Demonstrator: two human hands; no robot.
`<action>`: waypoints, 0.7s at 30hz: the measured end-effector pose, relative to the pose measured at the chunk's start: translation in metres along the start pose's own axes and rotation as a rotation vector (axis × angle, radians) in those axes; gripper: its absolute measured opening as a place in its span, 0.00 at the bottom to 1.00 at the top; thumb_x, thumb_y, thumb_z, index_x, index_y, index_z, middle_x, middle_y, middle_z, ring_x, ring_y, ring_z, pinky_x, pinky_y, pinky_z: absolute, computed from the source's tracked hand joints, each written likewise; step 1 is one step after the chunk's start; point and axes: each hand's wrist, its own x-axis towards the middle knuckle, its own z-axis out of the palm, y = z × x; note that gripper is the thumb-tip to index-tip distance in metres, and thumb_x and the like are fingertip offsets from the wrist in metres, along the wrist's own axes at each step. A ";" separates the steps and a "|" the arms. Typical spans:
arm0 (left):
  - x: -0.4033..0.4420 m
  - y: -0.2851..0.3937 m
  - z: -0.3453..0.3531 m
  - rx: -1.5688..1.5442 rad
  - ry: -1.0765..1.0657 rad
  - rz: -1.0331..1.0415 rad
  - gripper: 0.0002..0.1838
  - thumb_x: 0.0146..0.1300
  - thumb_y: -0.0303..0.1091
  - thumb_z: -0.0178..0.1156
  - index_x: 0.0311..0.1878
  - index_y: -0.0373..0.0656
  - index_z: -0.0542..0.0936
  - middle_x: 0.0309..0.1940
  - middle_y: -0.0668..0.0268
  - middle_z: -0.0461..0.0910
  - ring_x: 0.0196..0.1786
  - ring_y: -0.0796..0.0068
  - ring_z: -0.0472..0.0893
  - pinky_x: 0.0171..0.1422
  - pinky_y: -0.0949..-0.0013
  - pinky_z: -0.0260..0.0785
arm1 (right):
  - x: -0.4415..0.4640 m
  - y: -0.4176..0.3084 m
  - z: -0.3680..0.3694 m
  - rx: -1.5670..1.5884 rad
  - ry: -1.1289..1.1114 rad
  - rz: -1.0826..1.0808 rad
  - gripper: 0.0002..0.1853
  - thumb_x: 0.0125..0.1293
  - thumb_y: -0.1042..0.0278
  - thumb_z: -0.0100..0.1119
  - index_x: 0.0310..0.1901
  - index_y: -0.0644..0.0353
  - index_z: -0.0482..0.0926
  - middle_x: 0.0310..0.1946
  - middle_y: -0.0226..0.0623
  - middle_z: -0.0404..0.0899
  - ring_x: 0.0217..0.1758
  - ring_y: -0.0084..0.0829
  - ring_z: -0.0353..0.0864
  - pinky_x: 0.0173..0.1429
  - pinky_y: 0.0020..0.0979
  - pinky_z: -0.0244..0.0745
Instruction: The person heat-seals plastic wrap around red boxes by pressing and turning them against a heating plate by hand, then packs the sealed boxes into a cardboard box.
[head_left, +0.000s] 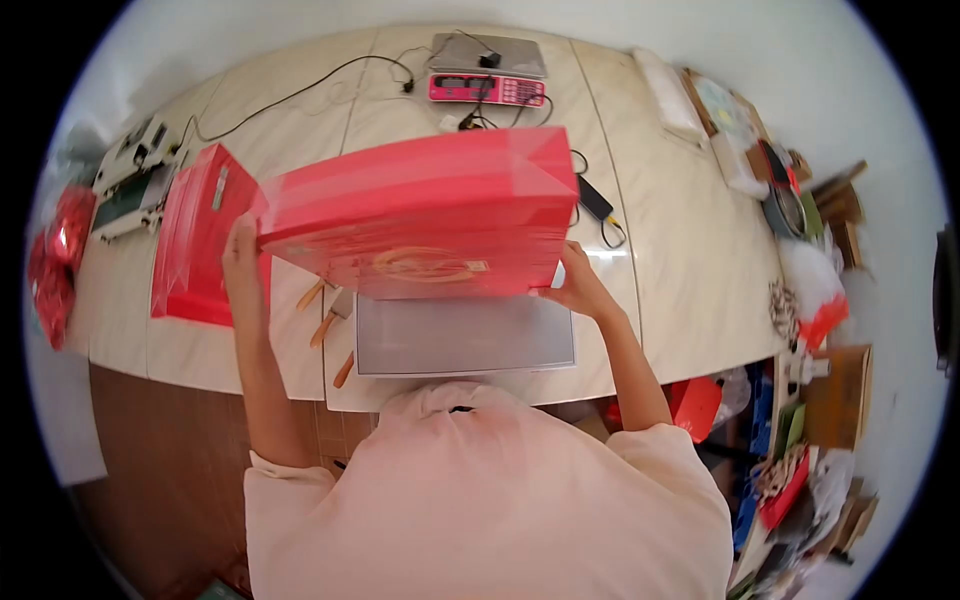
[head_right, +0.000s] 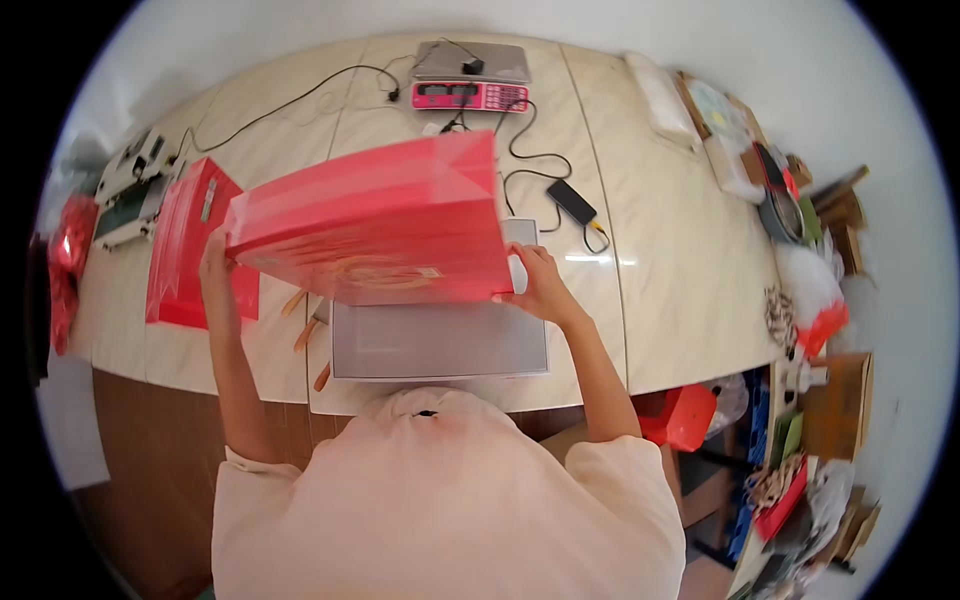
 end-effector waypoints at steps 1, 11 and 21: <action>-0.006 0.005 0.014 0.041 -0.028 0.087 0.27 0.68 0.49 0.52 0.59 0.34 0.73 0.51 0.62 0.75 0.55 0.75 0.72 0.63 0.72 0.60 | -0.002 0.012 0.007 0.011 -0.010 0.009 0.43 0.41 0.62 0.77 0.61 0.59 0.66 0.56 0.42 0.71 0.62 0.46 0.64 0.67 0.41 0.58; -0.055 0.031 0.094 -0.202 -0.192 0.081 0.30 0.72 0.51 0.39 0.69 0.38 0.62 0.60 0.61 0.70 0.64 0.69 0.67 0.69 0.66 0.53 | -0.027 -0.004 -0.018 0.434 0.221 0.194 0.49 0.48 0.60 0.73 0.69 0.58 0.55 0.66 0.45 0.59 0.70 0.43 0.58 0.72 0.39 0.53; -0.042 0.013 0.100 -0.252 -0.168 0.129 0.32 0.70 0.55 0.39 0.68 0.40 0.64 0.60 0.60 0.69 0.62 0.68 0.69 0.67 0.68 0.56 | 0.026 -0.080 -0.043 0.771 0.722 -0.029 0.27 0.65 0.54 0.42 0.58 0.67 0.71 0.55 0.46 0.74 0.60 0.34 0.70 0.66 0.31 0.60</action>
